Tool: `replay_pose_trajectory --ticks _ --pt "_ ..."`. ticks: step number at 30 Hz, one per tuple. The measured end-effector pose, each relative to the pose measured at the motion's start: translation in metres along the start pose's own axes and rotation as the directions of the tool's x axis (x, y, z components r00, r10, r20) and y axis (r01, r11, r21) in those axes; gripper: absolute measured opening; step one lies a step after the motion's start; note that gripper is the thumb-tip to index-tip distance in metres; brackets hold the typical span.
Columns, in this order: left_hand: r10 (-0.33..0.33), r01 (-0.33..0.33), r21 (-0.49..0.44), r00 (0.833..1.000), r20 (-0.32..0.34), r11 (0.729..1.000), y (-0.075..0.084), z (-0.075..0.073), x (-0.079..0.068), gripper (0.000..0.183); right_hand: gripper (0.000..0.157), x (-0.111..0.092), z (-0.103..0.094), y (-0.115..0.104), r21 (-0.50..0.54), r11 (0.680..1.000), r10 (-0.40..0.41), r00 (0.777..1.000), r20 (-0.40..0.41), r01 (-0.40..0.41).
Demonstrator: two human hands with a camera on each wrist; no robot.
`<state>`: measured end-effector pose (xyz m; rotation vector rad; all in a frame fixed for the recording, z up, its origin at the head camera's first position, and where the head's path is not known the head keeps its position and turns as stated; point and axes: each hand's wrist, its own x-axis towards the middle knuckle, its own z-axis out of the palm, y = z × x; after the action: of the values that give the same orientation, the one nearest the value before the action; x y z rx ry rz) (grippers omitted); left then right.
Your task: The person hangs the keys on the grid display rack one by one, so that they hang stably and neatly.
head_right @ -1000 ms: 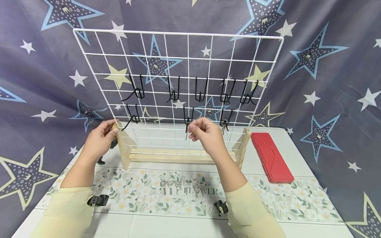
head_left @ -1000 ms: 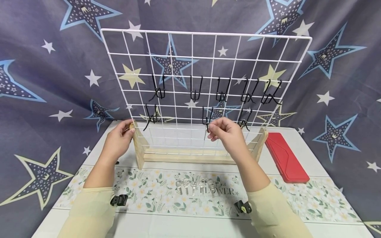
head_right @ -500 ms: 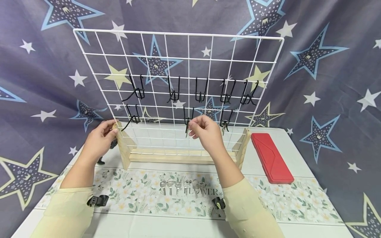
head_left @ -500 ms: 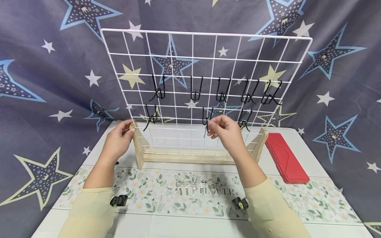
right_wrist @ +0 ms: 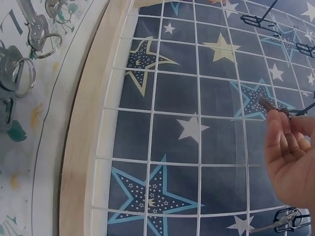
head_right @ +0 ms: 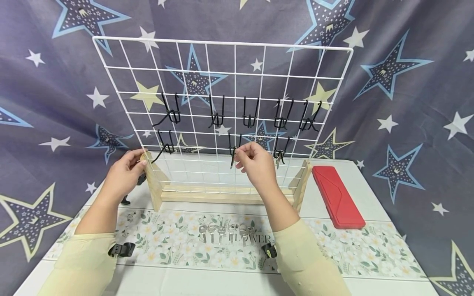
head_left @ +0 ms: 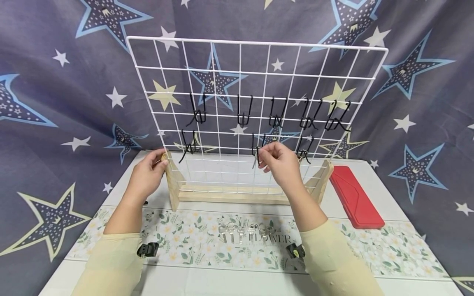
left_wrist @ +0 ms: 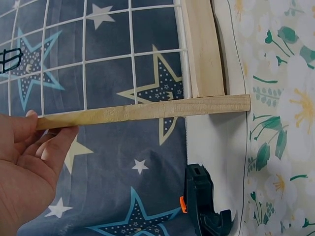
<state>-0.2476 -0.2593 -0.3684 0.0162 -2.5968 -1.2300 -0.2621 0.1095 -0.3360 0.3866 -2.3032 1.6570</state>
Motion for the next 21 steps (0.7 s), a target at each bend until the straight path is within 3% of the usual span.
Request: replay_pose_trajectory --ticks 10,21 --pt "0.001 -0.001 -0.002 1.0 0.001 1.0 -0.001 0.0 -0.001 0.045 0.02 -0.001 0.001 0.002 0.008 1.0 0.014 1.0 -0.015 -0.014" --pt "-0.007 0.007 0.0 1.0 0.001 1.0 0.0 0.001 0.0 0.046 0.019 -0.013 -0.006 0.006 -0.051 0.999 -0.017 0.998 0.063 0.02"
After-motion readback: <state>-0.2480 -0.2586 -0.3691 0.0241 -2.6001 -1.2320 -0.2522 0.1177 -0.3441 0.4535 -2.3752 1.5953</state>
